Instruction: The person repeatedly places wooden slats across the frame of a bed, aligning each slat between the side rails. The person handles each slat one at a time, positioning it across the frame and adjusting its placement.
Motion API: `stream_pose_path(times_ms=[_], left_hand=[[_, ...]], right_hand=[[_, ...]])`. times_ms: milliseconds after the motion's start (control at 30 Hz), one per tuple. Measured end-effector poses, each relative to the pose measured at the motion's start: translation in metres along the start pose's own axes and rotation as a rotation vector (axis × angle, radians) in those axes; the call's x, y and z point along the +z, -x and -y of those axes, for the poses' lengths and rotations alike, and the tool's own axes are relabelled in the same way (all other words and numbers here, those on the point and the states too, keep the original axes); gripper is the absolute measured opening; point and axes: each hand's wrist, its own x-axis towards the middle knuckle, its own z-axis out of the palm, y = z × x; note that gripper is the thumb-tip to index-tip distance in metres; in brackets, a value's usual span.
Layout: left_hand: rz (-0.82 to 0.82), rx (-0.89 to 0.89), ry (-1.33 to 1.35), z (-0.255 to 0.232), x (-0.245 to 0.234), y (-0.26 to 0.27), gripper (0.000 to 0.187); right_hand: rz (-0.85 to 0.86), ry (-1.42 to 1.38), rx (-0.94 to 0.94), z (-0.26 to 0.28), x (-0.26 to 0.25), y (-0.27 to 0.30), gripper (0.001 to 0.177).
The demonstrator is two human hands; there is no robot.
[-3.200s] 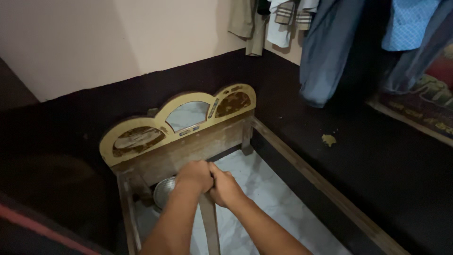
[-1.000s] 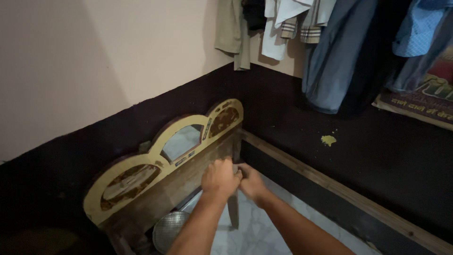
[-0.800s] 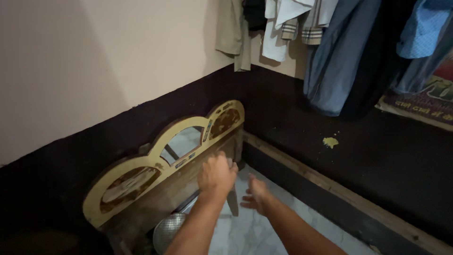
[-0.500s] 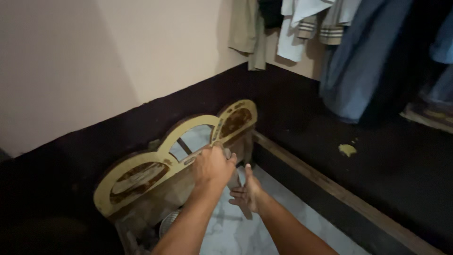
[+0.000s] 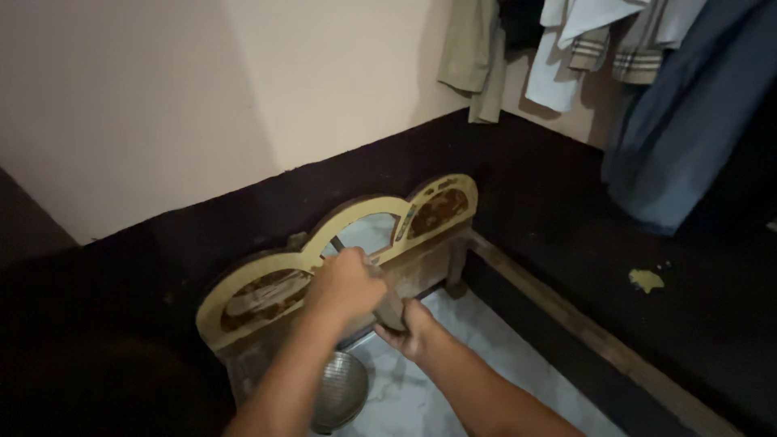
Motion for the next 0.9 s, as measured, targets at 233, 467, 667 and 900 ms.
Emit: stream_pose_path(times_ms=[233, 467, 667, 900], left_hand=[[0.31, 0.085, 0.312, 0.032, -0.002, -0.04, 0.101], [0.183, 0.237, 0.629, 0.032, 0.05, -0.035, 0.08], [-0.006, 0.241, 0.543, 0.003, 0.047, -0.06, 0.068], [0.025, 0.374, 0.523, -0.03, 0.038, -0.086, 0.07]], right_hand=[[-0.071, -0.087, -0.046, 0.015, 0.033, 0.022, 0.044], [-0.035, 0.111, -0.08, 0.036, 0.049, 0.053, 0.066], [-0.028, 0.377, -0.131, 0.042, 0.041, 0.075, 0.084], [0.129, 0.913, -0.744, 0.065, -0.017, 0.059, 0.07]])
